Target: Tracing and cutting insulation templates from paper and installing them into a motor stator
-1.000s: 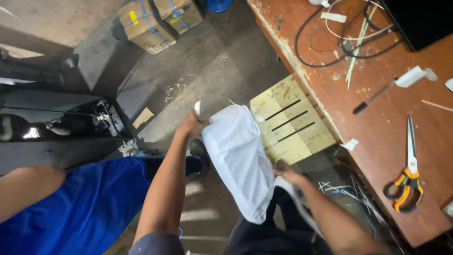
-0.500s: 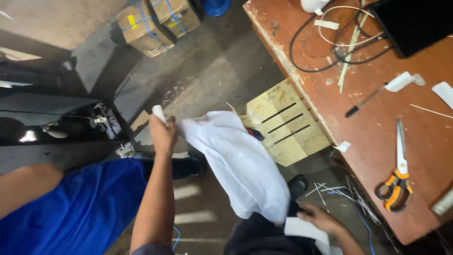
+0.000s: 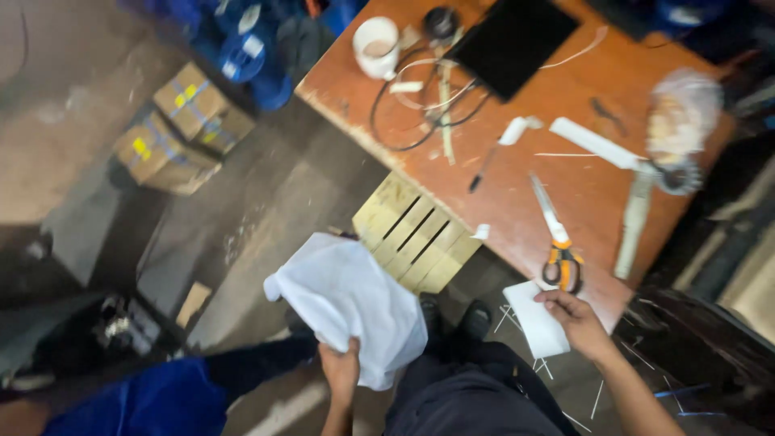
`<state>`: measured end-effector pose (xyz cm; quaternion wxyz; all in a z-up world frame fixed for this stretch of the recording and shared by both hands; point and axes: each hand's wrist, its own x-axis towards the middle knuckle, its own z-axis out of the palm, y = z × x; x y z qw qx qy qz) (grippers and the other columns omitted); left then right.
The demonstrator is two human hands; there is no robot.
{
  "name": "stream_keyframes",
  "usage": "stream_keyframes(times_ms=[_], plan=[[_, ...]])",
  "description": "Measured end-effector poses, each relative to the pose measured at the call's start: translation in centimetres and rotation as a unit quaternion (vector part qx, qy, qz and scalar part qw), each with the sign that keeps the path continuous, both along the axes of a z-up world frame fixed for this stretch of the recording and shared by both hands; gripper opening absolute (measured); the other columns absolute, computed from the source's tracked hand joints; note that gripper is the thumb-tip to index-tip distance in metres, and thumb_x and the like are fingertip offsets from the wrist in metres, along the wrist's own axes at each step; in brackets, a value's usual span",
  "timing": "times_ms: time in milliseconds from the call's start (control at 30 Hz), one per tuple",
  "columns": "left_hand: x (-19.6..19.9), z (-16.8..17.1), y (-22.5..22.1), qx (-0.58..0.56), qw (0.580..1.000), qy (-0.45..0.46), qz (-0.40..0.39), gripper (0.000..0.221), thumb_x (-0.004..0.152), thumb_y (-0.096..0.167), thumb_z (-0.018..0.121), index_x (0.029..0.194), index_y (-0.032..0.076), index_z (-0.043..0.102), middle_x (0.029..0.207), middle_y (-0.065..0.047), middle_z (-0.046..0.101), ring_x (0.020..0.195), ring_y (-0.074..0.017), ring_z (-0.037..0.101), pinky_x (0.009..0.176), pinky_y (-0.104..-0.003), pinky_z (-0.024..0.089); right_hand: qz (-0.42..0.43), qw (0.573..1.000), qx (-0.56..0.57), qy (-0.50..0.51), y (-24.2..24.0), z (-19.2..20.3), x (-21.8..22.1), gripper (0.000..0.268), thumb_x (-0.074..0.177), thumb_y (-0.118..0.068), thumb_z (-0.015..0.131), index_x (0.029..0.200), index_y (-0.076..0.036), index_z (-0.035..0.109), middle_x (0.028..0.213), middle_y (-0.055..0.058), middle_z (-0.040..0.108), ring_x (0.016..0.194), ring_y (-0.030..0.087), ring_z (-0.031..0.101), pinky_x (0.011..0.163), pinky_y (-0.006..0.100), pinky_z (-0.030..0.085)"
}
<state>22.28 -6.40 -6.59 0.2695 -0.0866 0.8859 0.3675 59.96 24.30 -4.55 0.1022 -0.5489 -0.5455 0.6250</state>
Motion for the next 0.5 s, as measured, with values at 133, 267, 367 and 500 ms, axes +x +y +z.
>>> stream_keyframes(times_ms=[133, 267, 367, 500], plan=[[-0.3, -1.9, -0.2, -0.021, 0.998, 0.055, -0.020, 0.054, 0.072, 0.029, 0.076, 0.116, 0.001, 0.059, 0.114, -0.020, 0.070, 0.113, -0.0356, 0.065, 0.095, -0.042, 0.046, -0.088, 0.994, 0.062, 0.037, 1.7, 4.1, 3.0, 0.028, 0.091, -0.001, 0.063, 0.114, -0.007, 0.078, 0.111, 0.004, 0.073, 0.087, 0.013, 0.056, 0.077, 0.021, 0.038], [0.3, -2.0, -0.8, -0.023, 0.997, 0.063, -0.034, 0.055, 0.075, 0.024, 0.074, 0.122, 0.002, 0.058, 0.118, -0.019, 0.069, 0.111, -0.0355, 0.064, 0.095, -0.042, 0.046, -0.067, 0.991, 0.048, 0.105, 2.6, 5.7, 7.1, 0.043, 0.082, 0.006, 0.070, 0.124, -0.004, 0.070, 0.134, 0.007, 0.061, 0.094, 0.019, 0.062, 0.077, 0.028, 0.048], [0.9, -1.2, -1.5, -0.037, 0.997, 0.059, -0.040, 0.056, 0.075, 0.024, 0.070, 0.123, -0.002, 0.057, 0.120, -0.023, 0.066, 0.112, -0.0387, 0.062, 0.094, -0.046, 0.046, -0.031, 0.989, 0.090, 0.114, 3.8, 5.0, 9.9, 0.044, 0.083, 0.001, 0.070, 0.126, -0.008, 0.069, 0.137, 0.004, 0.060, 0.091, 0.014, 0.057, 0.076, 0.024, 0.044], [3.1, 0.5, -5.3, 0.024, 0.996, 0.068, -0.049, 0.056, 0.068, 0.015, 0.072, 0.120, -0.003, 0.061, 0.112, -0.018, 0.070, 0.104, -0.0297, 0.065, 0.088, -0.041, 0.049, -0.062, 0.991, 0.064, 0.104, 3.2, 5.7, 12.9, 0.045, 0.081, 0.001, 0.073, 0.125, -0.007, 0.070, 0.125, 0.005, 0.068, 0.092, 0.015, 0.060, 0.079, 0.025, 0.046]])
